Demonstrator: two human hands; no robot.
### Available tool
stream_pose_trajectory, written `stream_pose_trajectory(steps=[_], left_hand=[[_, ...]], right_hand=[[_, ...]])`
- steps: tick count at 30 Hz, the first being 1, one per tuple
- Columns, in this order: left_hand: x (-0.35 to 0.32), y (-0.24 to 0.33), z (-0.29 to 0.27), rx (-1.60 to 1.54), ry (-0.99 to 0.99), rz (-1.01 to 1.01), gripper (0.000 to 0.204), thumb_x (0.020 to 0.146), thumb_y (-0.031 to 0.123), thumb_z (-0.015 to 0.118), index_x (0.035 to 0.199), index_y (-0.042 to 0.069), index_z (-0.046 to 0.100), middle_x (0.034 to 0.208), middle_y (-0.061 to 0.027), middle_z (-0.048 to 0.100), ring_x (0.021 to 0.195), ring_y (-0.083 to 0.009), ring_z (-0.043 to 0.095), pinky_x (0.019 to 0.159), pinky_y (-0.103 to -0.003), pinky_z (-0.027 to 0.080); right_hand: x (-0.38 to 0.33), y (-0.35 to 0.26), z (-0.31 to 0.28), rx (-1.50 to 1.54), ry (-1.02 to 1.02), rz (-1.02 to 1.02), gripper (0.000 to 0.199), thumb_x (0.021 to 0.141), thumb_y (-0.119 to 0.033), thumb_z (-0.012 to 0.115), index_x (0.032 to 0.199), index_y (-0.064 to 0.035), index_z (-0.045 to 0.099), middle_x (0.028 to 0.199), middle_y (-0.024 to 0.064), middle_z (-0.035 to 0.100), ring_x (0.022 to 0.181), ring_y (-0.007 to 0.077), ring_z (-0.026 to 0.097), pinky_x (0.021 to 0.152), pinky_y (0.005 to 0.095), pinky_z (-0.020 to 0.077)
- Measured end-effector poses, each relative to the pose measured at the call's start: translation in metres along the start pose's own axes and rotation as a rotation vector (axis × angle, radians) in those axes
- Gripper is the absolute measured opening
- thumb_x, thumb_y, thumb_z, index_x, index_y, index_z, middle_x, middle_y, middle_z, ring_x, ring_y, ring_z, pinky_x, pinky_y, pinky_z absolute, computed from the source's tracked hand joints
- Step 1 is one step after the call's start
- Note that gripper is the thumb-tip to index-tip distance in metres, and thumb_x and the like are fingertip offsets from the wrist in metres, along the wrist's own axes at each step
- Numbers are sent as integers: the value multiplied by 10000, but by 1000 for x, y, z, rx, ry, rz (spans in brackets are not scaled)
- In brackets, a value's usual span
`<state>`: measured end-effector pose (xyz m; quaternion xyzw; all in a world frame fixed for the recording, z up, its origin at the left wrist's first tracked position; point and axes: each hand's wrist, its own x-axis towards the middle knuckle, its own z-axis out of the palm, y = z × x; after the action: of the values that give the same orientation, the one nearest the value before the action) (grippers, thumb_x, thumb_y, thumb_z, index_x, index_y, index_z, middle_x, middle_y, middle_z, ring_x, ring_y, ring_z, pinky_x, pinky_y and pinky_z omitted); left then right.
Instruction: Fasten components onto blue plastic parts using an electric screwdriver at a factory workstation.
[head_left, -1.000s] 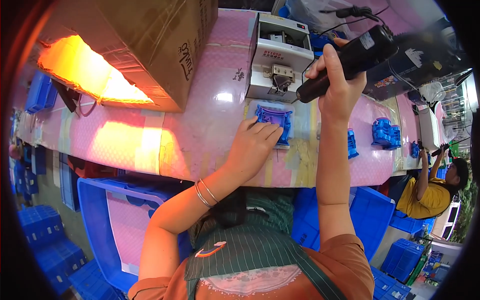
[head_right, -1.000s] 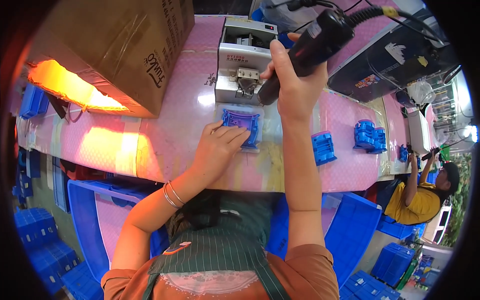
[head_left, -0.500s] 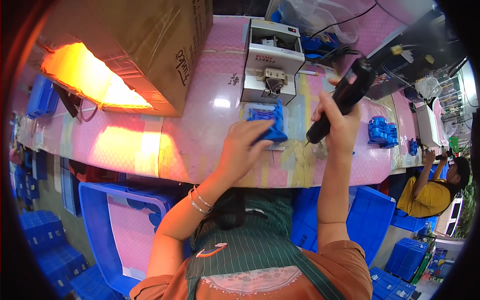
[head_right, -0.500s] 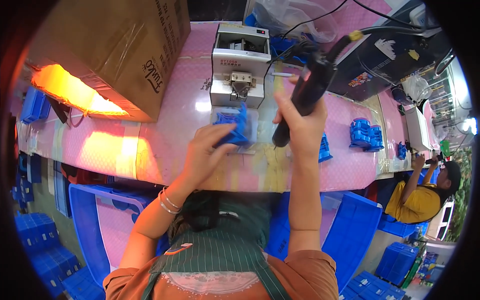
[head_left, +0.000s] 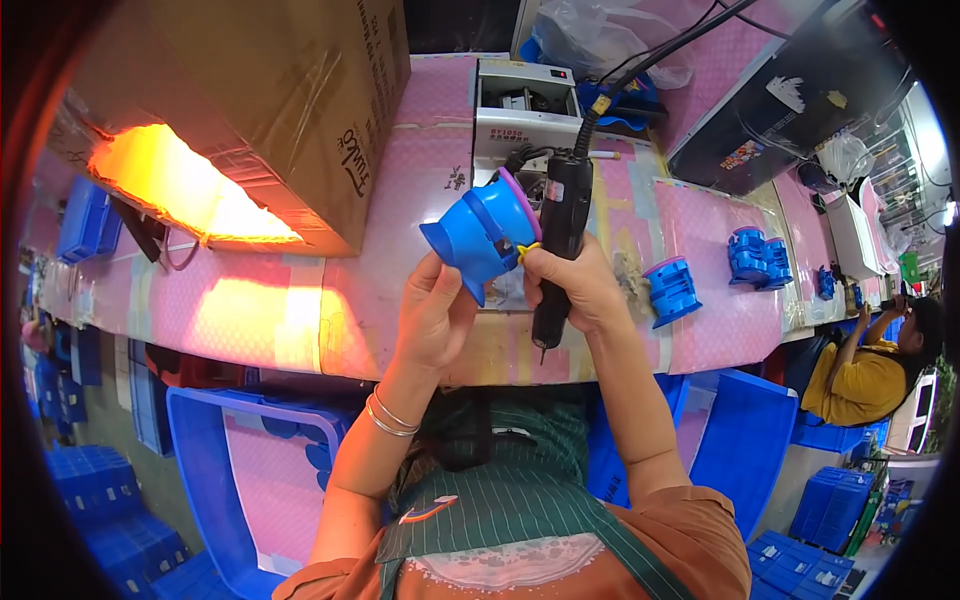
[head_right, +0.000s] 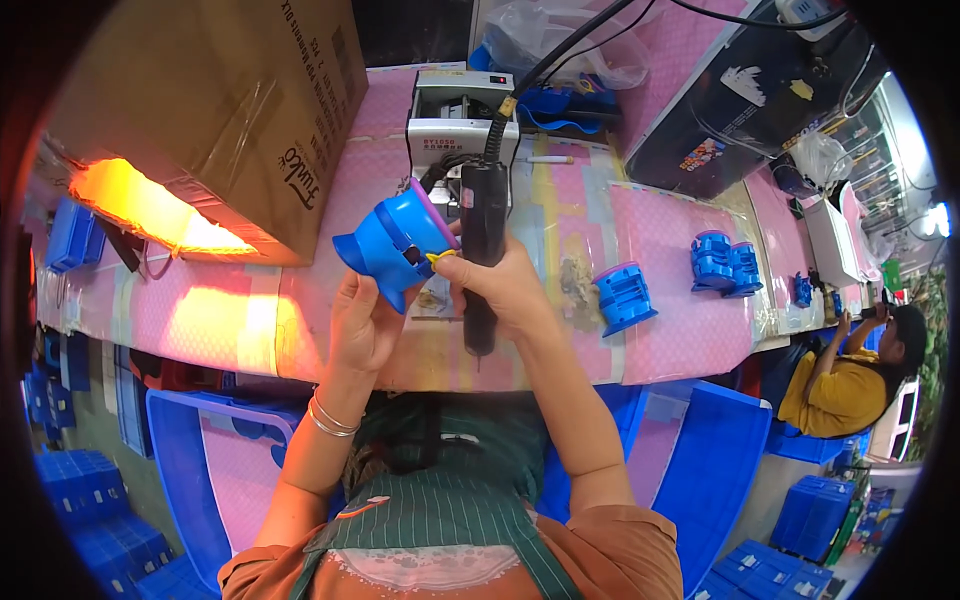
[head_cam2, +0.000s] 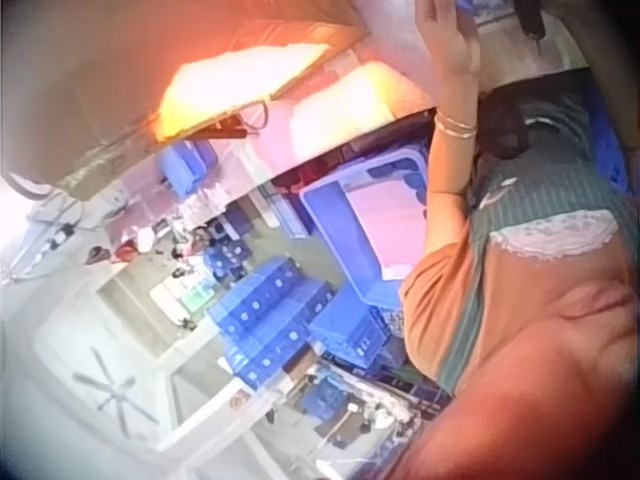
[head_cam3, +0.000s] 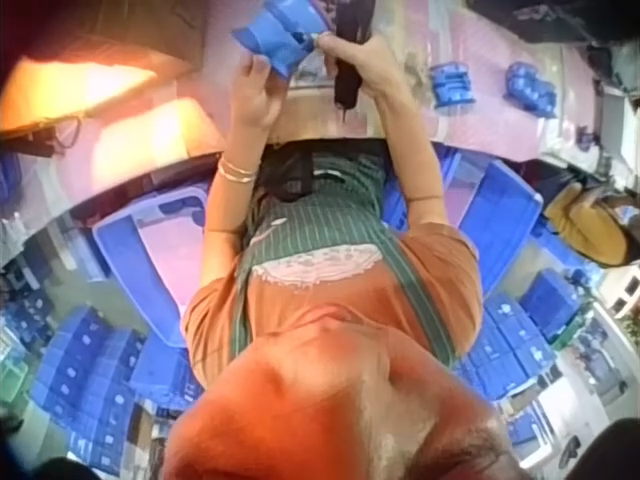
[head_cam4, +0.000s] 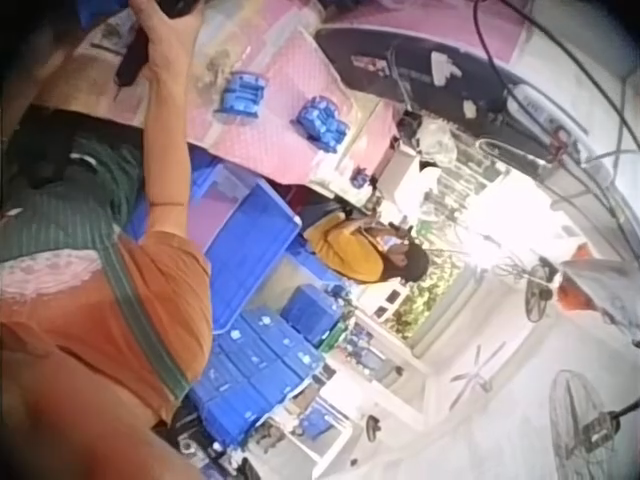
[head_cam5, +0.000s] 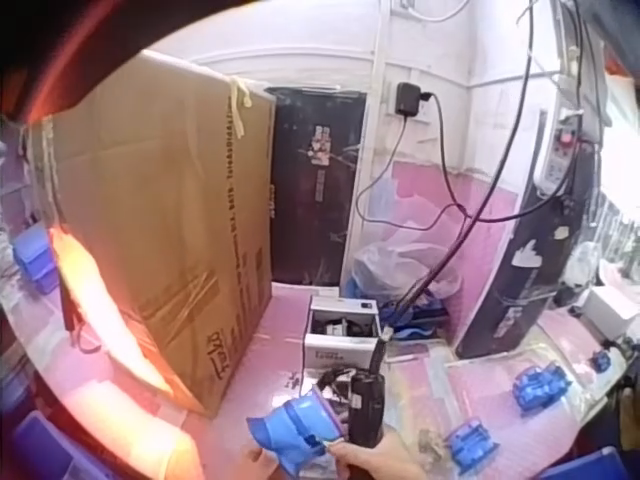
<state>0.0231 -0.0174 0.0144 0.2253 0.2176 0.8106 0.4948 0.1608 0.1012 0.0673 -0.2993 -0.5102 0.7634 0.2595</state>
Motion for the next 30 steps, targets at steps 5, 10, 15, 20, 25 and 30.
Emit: stream_pose_trajectory(steps=[5, 10, 15, 20, 25, 30], left_hand=[[-3, -3, -2, 0, -112, 43, 412, 958, 277, 656, 1276, 23, 593, 1264, -74, 623, 1176, -219, 576, 1021, -412, 441], [-5, 2, -3, 196, -75, 151, 368, 944, 181, 683, 1261, 8, 614, 1260, -77, 625, 1186, -220, 574, 1038, -410, 433], [2, 4, 7, 844, -35, 158, 375, 873, 83, 718, 1238, 37, 642, 1240, -80, 654, 1152, -244, 601, 1046, -409, 425], [7, -24, -7, 1767, -368, 521, 375, 795, 90, 649, 1169, 73, 671, 1168, -69, 672, 1119, -253, 613, 1067, -450, 411], [-2, -42, -5, 1832, -328, 541, 386, 790, 79, 611, 1172, 48, 661, 1151, -81, 669, 1133, -252, 608, 1078, -457, 406], [-4, -48, -3, 1750, -228, 496, 366, 792, 88, 645, 1155, 54, 673, 1148, -82, 667, 1134, -246, 606, 1085, -460, 404]], right_hand=[[-4, 2, 0, 142, -23, 4, 560, 724, -170, 877, 1151, -21, 547, 756, 53, 610, 530, 142, 582, 470, 286, 474], [-3, 0, 8, 130, 52, -48, 533, 738, -160, 869, 1140, -23, 548, 711, 50, 590, 528, 151, 582, 480, 292, 476], [4, 4, -15, -274, 296, -189, 468, 789, -139, 813, 1164, -20, 560, 695, 20, 581, 518, 122, 570, 479, 262, 466], [7, -31, -31, -302, 421, -425, 400, 856, -129, 767, 1182, -18, 563, 682, 31, 579, 512, 122, 550, 499, 268, 453], [28, -61, -11, -193, 401, -666, 328, 913, -112, 710, 1167, 0, 536, 682, 58, 574, 542, 148, 570, 517, 293, 482], [75, -63, 20, -111, 250, -845, 264, 922, -104, 692, 1091, 11, 525, 657, 68, 582, 527, 151, 574, 509, 287, 477]])
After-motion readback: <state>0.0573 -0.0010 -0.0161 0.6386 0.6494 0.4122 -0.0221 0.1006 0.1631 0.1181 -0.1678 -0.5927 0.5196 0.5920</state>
